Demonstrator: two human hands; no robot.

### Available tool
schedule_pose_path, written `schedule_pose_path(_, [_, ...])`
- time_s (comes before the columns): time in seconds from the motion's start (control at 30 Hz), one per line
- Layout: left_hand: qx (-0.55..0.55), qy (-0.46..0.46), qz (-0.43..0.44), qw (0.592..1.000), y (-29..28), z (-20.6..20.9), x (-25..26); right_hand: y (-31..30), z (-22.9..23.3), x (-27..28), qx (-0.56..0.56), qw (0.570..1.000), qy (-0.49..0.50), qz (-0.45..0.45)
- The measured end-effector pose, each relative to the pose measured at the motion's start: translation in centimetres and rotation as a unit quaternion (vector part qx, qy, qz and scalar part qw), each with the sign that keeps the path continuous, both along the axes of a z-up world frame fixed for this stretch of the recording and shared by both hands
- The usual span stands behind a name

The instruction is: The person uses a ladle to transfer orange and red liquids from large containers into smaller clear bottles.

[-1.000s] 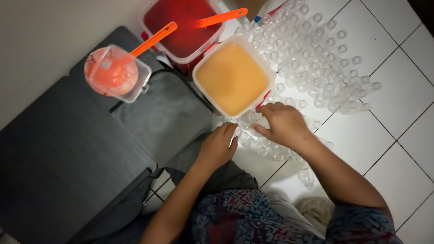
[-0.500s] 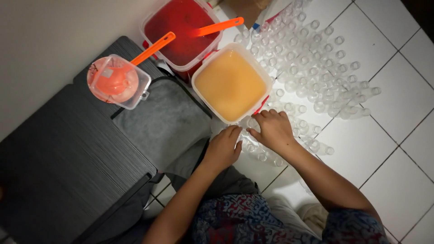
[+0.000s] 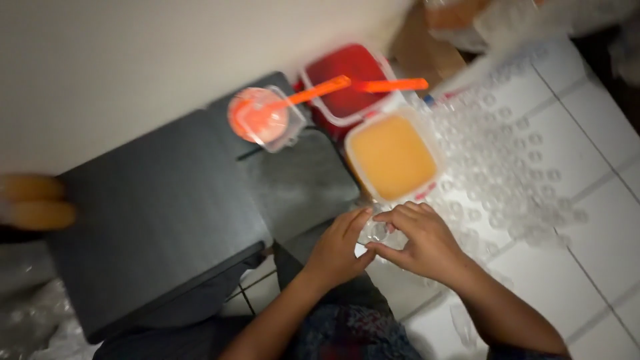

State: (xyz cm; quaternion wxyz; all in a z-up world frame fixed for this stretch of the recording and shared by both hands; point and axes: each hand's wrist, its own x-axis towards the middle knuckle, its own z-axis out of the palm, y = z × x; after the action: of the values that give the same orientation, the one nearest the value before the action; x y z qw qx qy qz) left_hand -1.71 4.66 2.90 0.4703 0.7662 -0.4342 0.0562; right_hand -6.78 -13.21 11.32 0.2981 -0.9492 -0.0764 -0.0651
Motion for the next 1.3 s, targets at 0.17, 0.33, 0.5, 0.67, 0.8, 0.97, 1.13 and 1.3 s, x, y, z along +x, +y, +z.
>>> schedule_pose_path(0.17, [-0.03,-0.018,0.117,0.993,4.6,-0.4,3.2,2.5,-0.9,6.8,0.103,0.993,-0.025,0.054])
schedule_pose_path(0.33, [-0.053,0.058,0.183,0.98,8.4,0.8,7.5,5.4,-6.0,14.4,0.454,0.885,0.096,-0.029])
schedule_pose_path(0.5, [-0.077,0.077,0.162,0.981,9.5,-1.2,9.7,8.8,-7.7,17.5,0.635,0.726,0.198,-0.175])
schedule_pose_path(0.67, [-0.047,0.143,0.145,0.978,10.1,-0.5,9.7,9.2,-9.2,18.6,0.599,0.751,0.214,-0.178])
schedule_pose_path(0.8, [-0.007,0.186,0.139,0.973,10.5,0.7,9.2,9.4,-9.7,18.9,0.555,0.782,0.223,-0.174])
schedule_pose_path(0.97, [-0.003,0.199,0.137,0.97,10.6,0.6,9.2,9.0,-11.1,20.1,0.537,0.795,0.228,-0.165])
schedule_pose_path(1.13, [-0.005,0.21,0.139,0.968,10.6,1.0,9.2,9.5,-10.4,20.0,0.532,0.803,0.212,-0.165])
schedule_pose_path(1.3, [0.006,0.228,0.14,0.963,10.5,1.2,9.4,8.6,-10.8,20.7,0.597,0.775,0.106,-0.179])
